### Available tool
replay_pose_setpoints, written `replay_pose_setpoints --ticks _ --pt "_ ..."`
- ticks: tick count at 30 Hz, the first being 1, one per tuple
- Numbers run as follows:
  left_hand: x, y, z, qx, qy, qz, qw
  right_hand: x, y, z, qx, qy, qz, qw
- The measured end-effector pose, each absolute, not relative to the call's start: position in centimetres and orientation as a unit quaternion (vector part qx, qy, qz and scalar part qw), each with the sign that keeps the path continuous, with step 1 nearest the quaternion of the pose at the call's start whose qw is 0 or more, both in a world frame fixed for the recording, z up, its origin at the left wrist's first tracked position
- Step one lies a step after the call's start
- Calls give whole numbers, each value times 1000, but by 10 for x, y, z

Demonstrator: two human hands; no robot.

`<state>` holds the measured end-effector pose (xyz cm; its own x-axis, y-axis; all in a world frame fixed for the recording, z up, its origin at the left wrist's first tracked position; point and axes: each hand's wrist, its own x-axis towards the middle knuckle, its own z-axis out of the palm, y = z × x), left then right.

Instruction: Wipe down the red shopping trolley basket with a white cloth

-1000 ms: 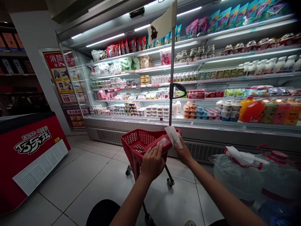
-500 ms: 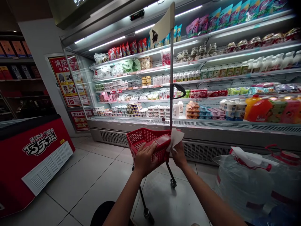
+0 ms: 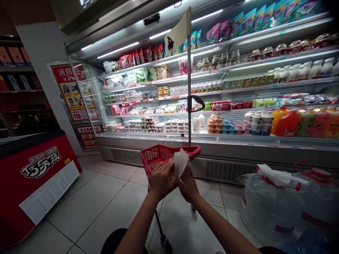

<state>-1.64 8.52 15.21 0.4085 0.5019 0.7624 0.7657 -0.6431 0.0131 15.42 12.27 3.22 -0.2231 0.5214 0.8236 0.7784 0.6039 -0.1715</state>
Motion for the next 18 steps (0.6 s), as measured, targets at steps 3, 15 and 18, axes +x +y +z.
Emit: replay_pose_setpoints --ticks 3,15,18 --pt "-18 86 152 -828 -384 -370 175 190 126 58 -403 -801 -169 409" --pt "14 77 148 -826 -391 -363 185 221 161 133 -506 -784 -23 359" --pt "7 78 148 -825 -386 -383 156 221 148 136 -463 -821 -11 334"
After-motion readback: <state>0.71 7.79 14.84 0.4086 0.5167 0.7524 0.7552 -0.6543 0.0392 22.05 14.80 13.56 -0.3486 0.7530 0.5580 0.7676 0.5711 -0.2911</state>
